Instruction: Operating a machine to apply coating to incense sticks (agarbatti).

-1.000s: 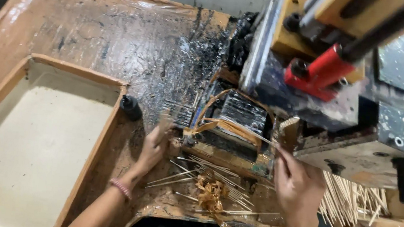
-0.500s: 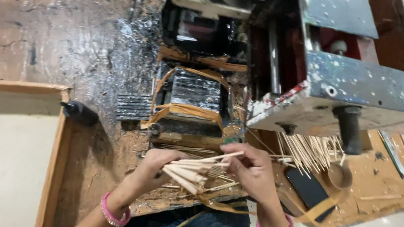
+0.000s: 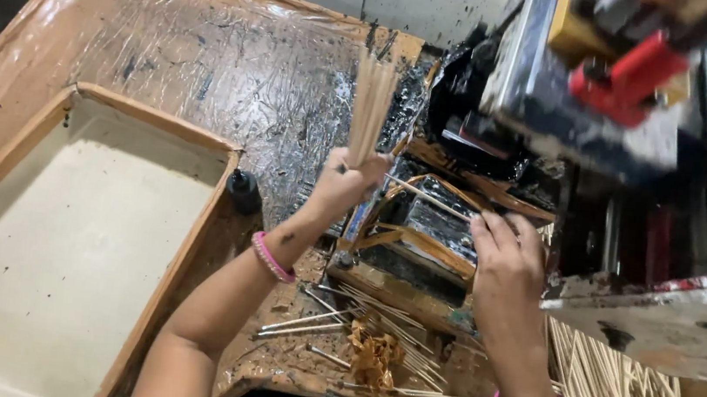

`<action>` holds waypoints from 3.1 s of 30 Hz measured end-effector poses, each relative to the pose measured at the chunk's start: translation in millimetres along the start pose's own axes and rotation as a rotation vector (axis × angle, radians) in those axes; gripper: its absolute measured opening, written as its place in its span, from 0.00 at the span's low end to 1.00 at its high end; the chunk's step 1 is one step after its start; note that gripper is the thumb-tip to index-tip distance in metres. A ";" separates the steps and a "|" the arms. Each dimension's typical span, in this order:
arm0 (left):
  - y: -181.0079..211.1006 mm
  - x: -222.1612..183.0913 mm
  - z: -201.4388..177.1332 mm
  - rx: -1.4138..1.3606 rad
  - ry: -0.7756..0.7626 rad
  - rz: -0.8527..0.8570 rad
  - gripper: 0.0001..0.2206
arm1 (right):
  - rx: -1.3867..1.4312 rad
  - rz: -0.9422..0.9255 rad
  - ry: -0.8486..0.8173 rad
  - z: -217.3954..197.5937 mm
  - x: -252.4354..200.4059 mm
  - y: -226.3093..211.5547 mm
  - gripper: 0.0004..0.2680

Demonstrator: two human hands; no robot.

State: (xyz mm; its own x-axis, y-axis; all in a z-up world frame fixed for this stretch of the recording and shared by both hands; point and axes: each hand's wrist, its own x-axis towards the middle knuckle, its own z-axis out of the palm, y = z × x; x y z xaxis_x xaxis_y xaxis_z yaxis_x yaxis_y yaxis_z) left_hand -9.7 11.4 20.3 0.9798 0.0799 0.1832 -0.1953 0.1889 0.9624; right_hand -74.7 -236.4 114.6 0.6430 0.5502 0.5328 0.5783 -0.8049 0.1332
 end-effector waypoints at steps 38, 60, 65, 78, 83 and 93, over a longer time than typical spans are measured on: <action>17.3 -133.4 48.8 0.351 -0.615 0.318 0.08 | 1.307 0.776 -0.014 8.9 -183.2 26.0 0.16; -8.0 4.3 11.9 -0.172 -0.009 -0.228 0.10 | 0.218 0.185 -0.165 10.7 -25.5 3.1 0.15; -13.7 6.1 9.8 -0.173 -0.015 -0.231 0.12 | 0.073 0.158 -0.129 31.7 -40.0 18.2 0.15; -133.0 -132.7 -72.7 0.340 0.106 0.170 0.10 | 0.275 0.348 -0.202 -20.3 -53.7 12.6 0.08; -111.8 -183.6 -93.4 0.097 0.269 0.121 0.06 | 0.140 0.593 0.122 -10.9 -168.1 70.1 0.06; -15.6 -149.6 22.2 0.319 -0.321 0.251 0.11 | 1.033 0.874 -0.138 -10.3 -150.2 13.7 0.15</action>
State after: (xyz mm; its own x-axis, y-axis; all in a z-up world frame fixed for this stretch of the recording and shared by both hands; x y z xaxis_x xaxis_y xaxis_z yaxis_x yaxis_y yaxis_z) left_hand -152.3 -25.2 -17.6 0.8780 -0.2295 0.4201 -0.4522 -0.1097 0.8851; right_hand -168.6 -332.4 44.9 0.9996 0.0170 0.0243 0.0291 -0.4003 -0.9159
